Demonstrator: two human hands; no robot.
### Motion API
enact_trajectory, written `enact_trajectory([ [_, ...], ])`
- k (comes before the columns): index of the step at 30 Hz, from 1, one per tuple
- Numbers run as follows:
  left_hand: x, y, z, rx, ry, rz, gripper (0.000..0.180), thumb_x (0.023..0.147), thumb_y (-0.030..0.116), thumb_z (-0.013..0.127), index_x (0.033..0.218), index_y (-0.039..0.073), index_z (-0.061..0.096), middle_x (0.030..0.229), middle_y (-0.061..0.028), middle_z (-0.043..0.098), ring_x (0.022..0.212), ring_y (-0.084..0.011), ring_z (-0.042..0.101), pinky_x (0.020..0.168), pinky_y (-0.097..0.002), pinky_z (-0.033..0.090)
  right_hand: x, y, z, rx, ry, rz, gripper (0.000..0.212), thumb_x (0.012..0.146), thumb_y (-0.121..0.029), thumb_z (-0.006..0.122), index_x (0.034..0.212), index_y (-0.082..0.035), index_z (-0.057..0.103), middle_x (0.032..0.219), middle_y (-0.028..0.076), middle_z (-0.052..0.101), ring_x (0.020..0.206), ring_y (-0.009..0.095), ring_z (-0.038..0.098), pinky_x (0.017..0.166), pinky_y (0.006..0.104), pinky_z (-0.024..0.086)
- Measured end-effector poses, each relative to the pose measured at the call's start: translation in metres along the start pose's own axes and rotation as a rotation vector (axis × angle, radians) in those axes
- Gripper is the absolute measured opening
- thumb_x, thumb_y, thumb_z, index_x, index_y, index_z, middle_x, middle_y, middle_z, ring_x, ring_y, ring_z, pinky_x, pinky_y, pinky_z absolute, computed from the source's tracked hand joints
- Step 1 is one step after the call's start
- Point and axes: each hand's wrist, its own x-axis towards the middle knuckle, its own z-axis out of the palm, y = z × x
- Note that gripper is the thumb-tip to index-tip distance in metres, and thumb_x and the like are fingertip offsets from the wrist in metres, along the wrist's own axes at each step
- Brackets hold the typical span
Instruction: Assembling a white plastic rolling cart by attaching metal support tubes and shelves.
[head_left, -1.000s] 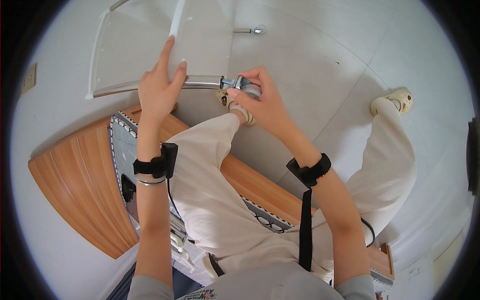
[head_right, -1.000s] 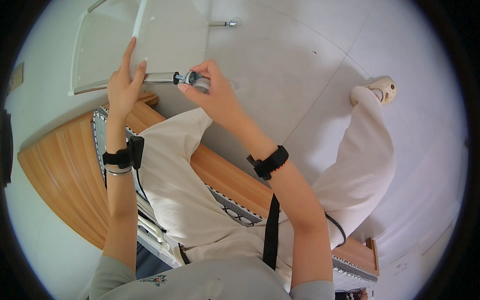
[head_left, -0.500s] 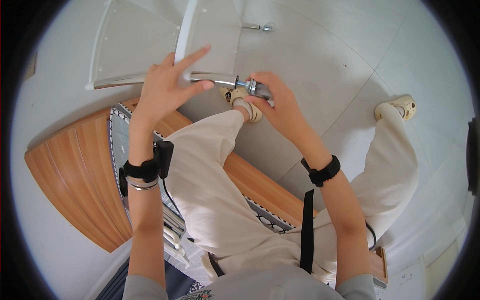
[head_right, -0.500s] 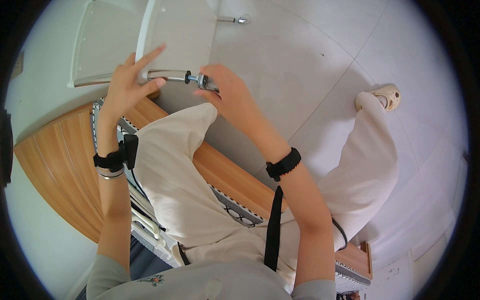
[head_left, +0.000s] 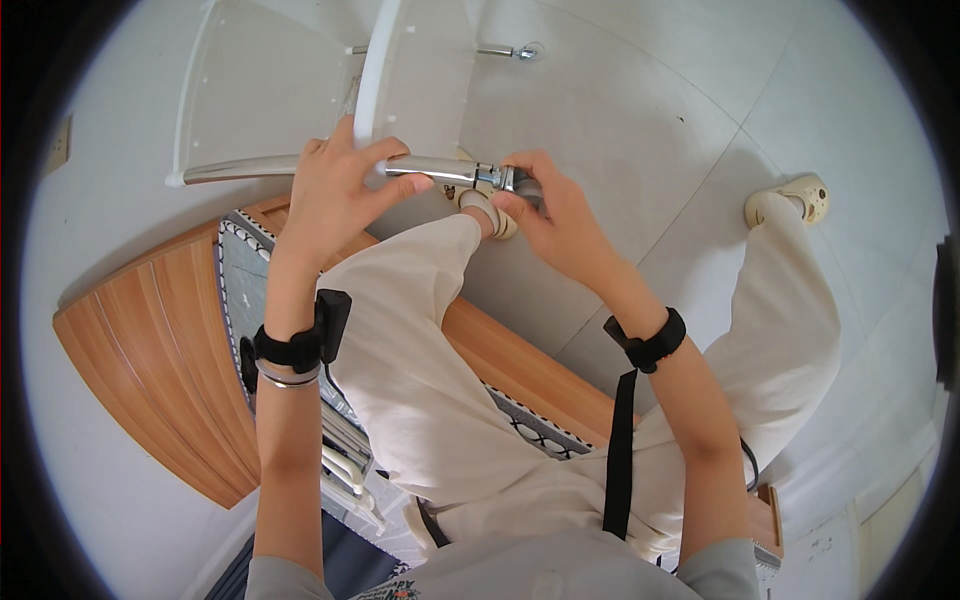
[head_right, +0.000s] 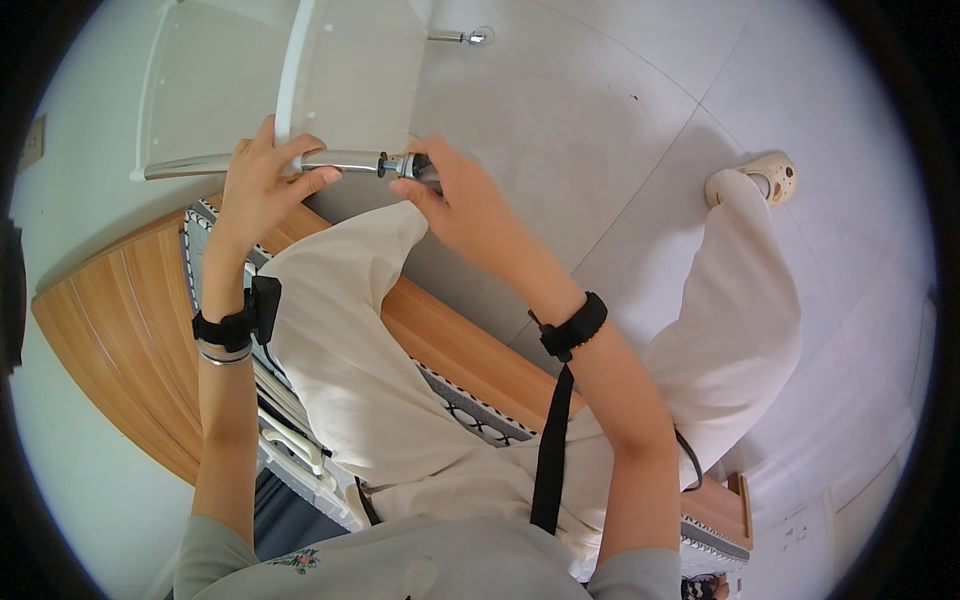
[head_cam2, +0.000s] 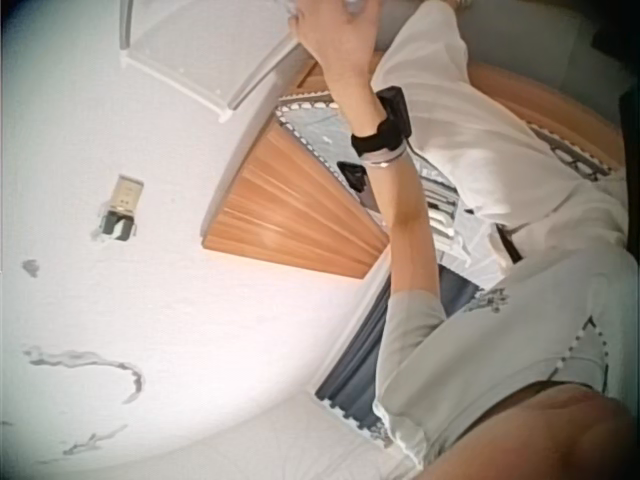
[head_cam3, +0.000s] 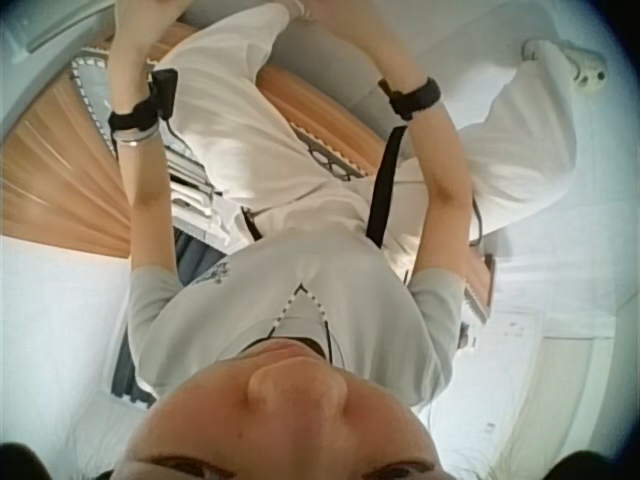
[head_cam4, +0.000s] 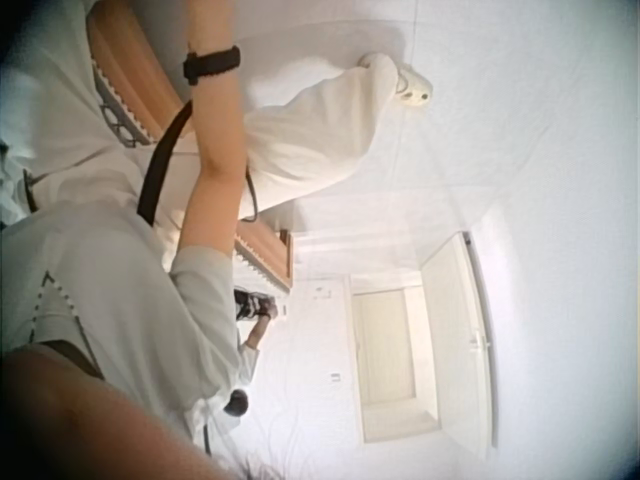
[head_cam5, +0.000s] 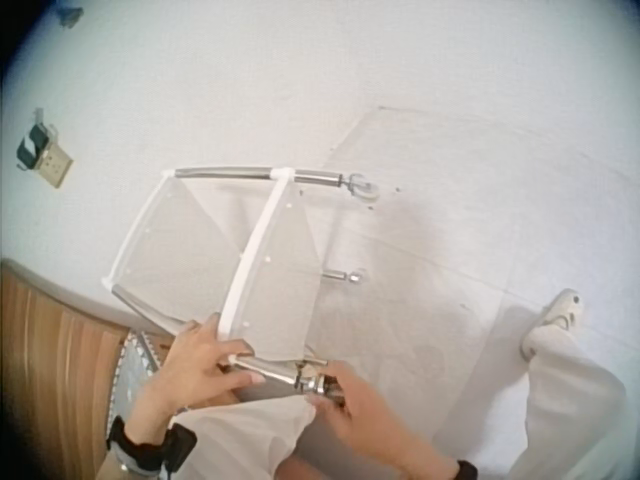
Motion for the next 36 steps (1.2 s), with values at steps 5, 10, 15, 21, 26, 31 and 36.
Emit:
enact_trajectory([
  [5,0.001,0.002,-0.002,0.011,-0.034,-0.009,0.034,0.066,0.043,0.065,0.081,0.012,0.062,0.078,-0.0074,0.049,0.068,-0.0227,0.049,0.07,-0.0321,0.034,0.007,0.004,-0.002,0.333,-0.068,0.189,0.023,0.083,-0.022,0.055,0.093,-0.004,0.044,0.072,0.004,0.051,0.058,0.011,0.047,0.05,0.0259,0.038],
  [10,-0.001,0.005,-0.001,0.02,-0.049,-0.016,0.033,0.067,0.041,0.066,0.083,0.012,0.062,0.08,-0.0075,0.049,0.068,-0.0224,0.048,0.07,-0.0323,0.034,0.009,-0.006,-0.007,0.501,-0.102,0.377,0.022,0.083,-0.025,0.055,0.088,-0.007,0.043,0.07,0.003,0.051,0.058,0.009,0.048,0.049,0.0238,0.038],
  [15,-0.001,0.009,0.003,0.038,-0.023,0.002,0.033,0.067,0.041,0.066,0.083,0.013,0.062,0.079,-0.0069,0.049,0.067,-0.0224,0.048,0.068,-0.0319,0.034,0.008,-0.009,-0.018,0.7,-0.127,0.608,0.019,0.084,-0.025,0.052,0.086,-0.006,0.047,0.071,0.006,0.054,0.057,0.012,0.048,0.056,0.0258,0.038],
  [21,-0.002,0.025,0.005,0.045,0.019,-0.025,0.032,0.066,0.041,0.066,0.081,0.013,0.062,0.076,-0.0065,0.048,0.064,-0.0218,0.047,0.065,-0.0305,0.035,0.006,-0.009,-0.033,0.688,-0.216,0.648,0.027,0.082,-0.028,0.054,0.091,-0.004,0.045,0.075,0.007,0.054,0.059,0.011,0.05,0.054,0.0232,0.039],
  [26,-0.003,0.027,0.008,0.047,0.049,-0.001,0.032,0.065,0.04,0.067,0.08,0.012,0.063,0.074,-0.0063,0.048,0.062,-0.0217,0.047,0.063,-0.0306,0.034,0.004,-0.01,-0.03,0.085,-0.1,0.47,0.045,0.071,-0.032,0.065,0.096,-0.001,0.044,0.087,0.009,0.05,0.067,0.015,0.05,0.06,0.0262,0.041],
  [31,-0.005,0.026,0.008,0.032,0.076,-0.006,0.033,0.065,0.041,0.066,0.08,0.011,0.063,0.075,-0.0062,0.05,0.061,-0.0219,0.047,0.063,-0.0309,0.034,-0.015,-0.012,-0.025,-0.224,-0.062,0.117,0.043,0.069,-0.018,0.068,0.101,-0.003,0.043,0.09,0.006,0.049,0.072,0.015,0.05,0.062,0.0263,0.043],
  [36,-0.004,0.026,0.01,0.009,0.075,0.003,0.033,0.065,0.041,0.066,0.08,0.011,0.063,0.077,-0.0065,0.051,0.064,-0.0221,0.048,0.064,-0.0317,0.034,-0.023,-0.006,-0.016,-0.363,0.082,-0.101,0.036,0.071,-0.011,0.063,0.101,-0.002,0.044,0.097,0.013,0.047,0.08,0.03,0.053,0.069,0.037,0.044],
])
